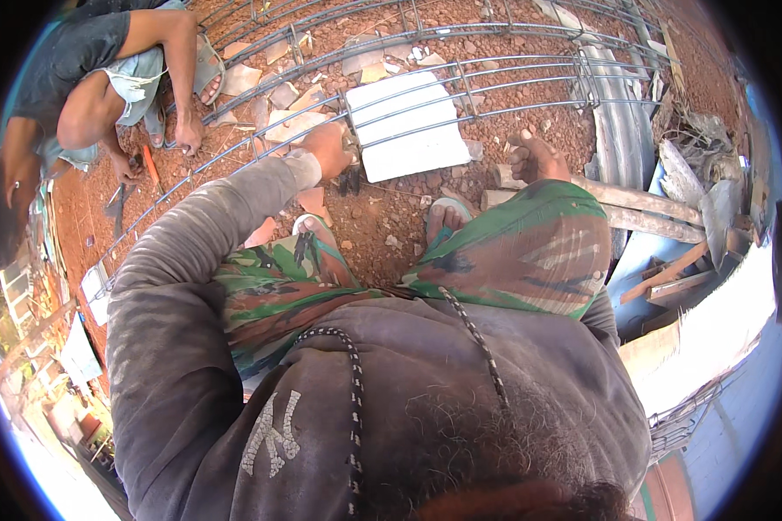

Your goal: The person uses pliers to twist and secure metal wires onto a rebar frame while another person assists by holding the structure.

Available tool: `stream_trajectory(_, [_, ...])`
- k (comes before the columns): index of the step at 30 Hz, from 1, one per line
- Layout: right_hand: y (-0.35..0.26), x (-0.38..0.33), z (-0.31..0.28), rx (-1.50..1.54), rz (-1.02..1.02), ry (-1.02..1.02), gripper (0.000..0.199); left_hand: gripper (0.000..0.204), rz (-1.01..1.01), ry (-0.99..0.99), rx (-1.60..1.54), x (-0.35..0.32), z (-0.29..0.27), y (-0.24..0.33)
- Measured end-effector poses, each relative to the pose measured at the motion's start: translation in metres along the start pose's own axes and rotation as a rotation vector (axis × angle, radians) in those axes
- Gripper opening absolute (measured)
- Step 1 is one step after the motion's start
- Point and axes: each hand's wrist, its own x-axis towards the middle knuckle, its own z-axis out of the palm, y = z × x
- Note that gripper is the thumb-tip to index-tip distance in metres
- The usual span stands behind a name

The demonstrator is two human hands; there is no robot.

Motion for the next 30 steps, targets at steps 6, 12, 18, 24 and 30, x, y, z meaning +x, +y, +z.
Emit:
stream_trajectory(6, [-0.038,-0.015,-0.017,-0.064,-0.086,-0.022,0.038,0.028,0.224,-0.232,0.091,-0.018,-0.063,0.042])
stream_trajectory(12, [-0.11,-0.048,0.042,-0.311,-0.399,-0.587,0.048,0.03,0.608,-0.322,-0.302,-0.027,-0.138,0.124])
stream_trajectory(18, [-0.143,-0.022,0.06,-0.344,-0.154,-0.701,0.042,0.023,0.663,-0.183,-1.221,0.027,-0.145,0.19])
stream_trajectory(24, [-0.139,0.014,0.021,-1.243,-0.244,-0.066,0.039,0.056,0.429,0.552,-0.145,0.092,-0.017,0.152])
stream_trajectory(30, [-0.125,0.016,0.009,-1.77,-0.145,-0.449,0.035,0.095,0.472,0.494,0.104,0.09,0.067,0.131])
